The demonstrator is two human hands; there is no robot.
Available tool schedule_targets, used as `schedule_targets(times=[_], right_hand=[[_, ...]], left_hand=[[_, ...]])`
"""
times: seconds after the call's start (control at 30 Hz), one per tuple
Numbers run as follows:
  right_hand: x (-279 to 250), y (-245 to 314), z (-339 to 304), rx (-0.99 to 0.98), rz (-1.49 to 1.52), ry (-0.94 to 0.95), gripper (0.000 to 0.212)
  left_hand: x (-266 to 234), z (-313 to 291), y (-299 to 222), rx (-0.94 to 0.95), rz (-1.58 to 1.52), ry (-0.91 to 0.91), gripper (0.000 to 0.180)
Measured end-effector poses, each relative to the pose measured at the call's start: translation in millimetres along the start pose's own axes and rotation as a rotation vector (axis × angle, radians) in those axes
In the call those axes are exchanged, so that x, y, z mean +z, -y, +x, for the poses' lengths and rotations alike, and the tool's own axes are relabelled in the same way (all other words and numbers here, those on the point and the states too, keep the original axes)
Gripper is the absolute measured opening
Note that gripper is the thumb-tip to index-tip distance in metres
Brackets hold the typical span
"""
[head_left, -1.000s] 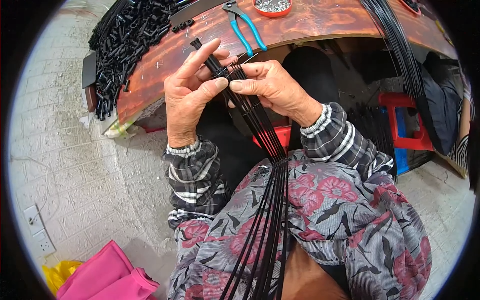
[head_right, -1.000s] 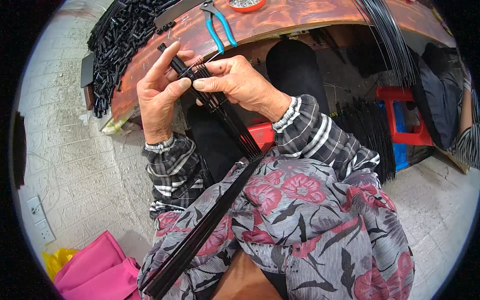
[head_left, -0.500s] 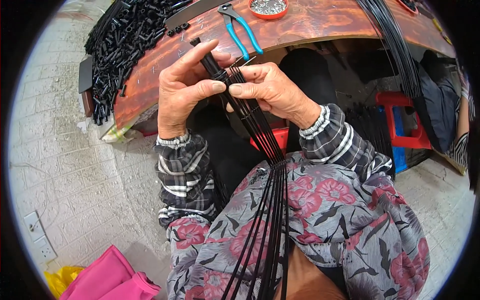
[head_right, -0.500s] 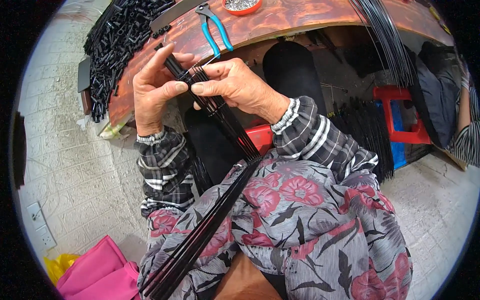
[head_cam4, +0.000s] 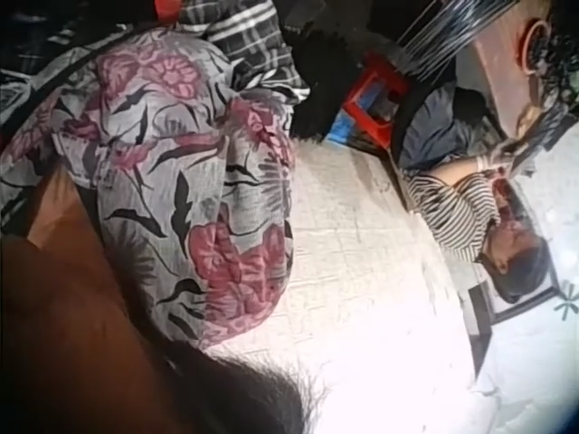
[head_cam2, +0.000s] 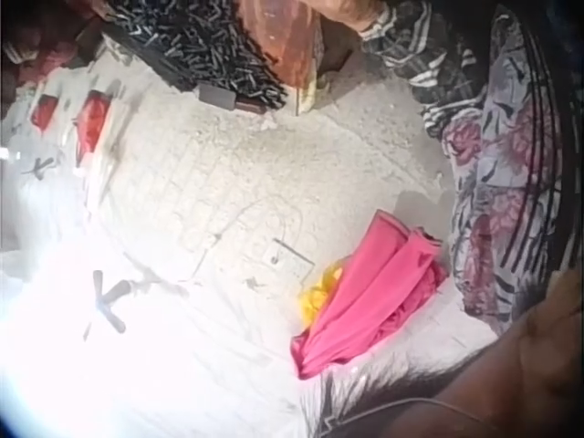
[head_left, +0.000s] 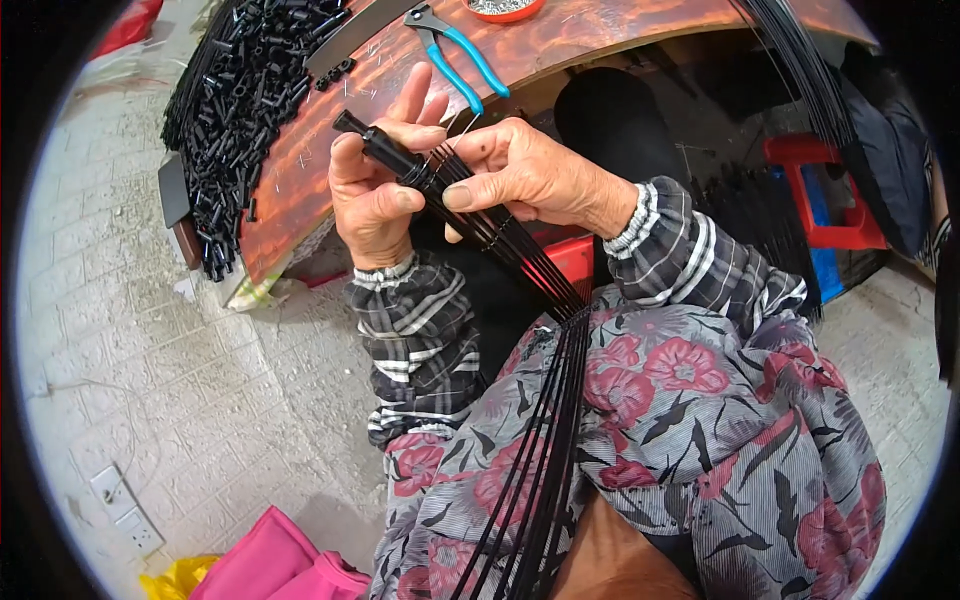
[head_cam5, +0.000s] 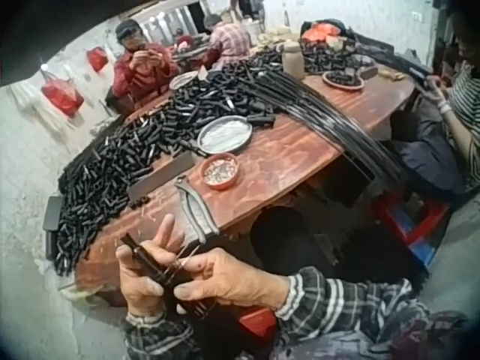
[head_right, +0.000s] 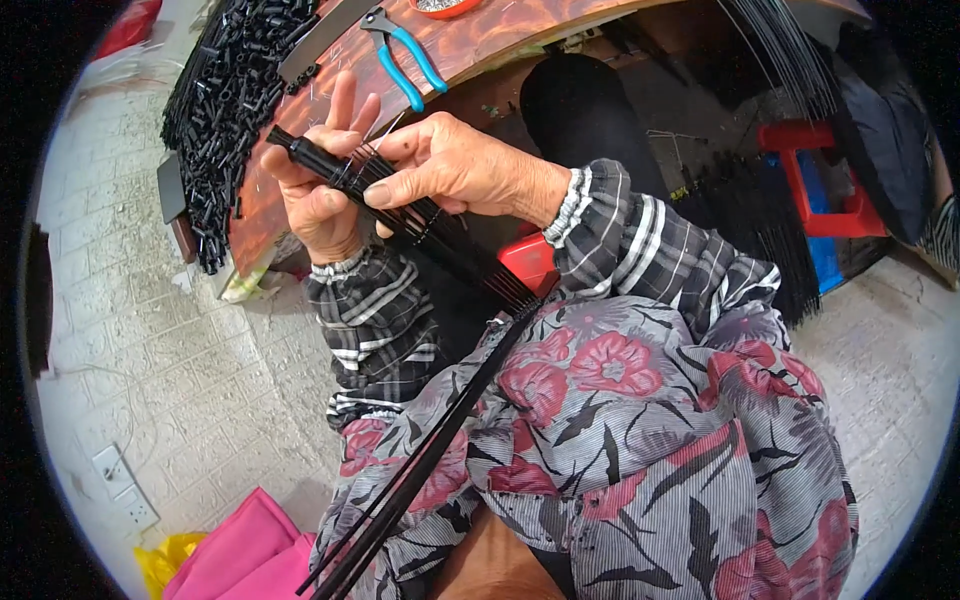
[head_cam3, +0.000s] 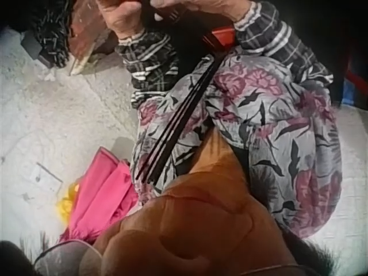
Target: Assembling hair combs by manually attaching components and using pliers to secure them.
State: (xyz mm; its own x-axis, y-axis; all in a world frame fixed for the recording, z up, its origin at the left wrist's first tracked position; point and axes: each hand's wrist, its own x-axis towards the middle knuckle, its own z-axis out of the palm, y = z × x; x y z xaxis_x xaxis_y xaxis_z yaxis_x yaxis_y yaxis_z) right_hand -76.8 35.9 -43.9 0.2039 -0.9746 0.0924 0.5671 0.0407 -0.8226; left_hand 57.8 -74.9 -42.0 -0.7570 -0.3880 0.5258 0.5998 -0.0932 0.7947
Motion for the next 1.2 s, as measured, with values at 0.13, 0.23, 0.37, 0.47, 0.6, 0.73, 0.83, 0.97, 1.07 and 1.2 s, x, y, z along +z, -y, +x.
schedule_targets(times=[0.13, 0.23, 0.37, 0.47, 0.6, 0.73, 0.83, 0.97, 1.07, 1.2], right_hand=[[-5, -11, 6, -0.029, 0.055, 0.08, 0.03], [-2, -11, 7, -0.036, 0.057, 0.055, 0.027], [-1, -10, 2, -0.032, 0.055, -0.02, 0.033], [-7, -16, 2, -0.099, 0.027, -0.077, 0.029], [6, 4, 3, -0.023, 0.027, -0.073, 0.023], [-2, -4, 8, -0.169, 0.037, -0.151, 0.024], [-1, -2, 7, -0.167, 0.002, -0.126, 0.024], [13, 4, 14, -0.274, -0.069, -0.201, 0.022], [23, 9, 13, -0.355, -0.148, -0.17, 0.021], [22, 7, 16, -0.478, -0.336, -0.166, 0.03]], left_hand=[[5, 2, 16, 0.118, -0.215, 0.025, 0.068], [5, 0, 11, 0.095, -0.212, 0.019, 0.067], [20, -17, -4, 0.014, 0.067, -0.249, 0.066], [40, -22, -29, 0.091, 0.236, -0.589, 0.068], [82, -29, -84, 0.046, 0.289, -0.081, 0.105], [111, -16, -66, -0.106, 0.281, 0.4, 0.107], [122, -20, -62, -0.175, 0.494, 0.073, 0.043], [123, -21, -47, -0.091, 0.766, -0.844, 0.019], [113, -8, -39, -0.023, 0.777, -1.043, 0.022], [112, 2, -33, 0.058, 0.805, -0.985, 0.018]])
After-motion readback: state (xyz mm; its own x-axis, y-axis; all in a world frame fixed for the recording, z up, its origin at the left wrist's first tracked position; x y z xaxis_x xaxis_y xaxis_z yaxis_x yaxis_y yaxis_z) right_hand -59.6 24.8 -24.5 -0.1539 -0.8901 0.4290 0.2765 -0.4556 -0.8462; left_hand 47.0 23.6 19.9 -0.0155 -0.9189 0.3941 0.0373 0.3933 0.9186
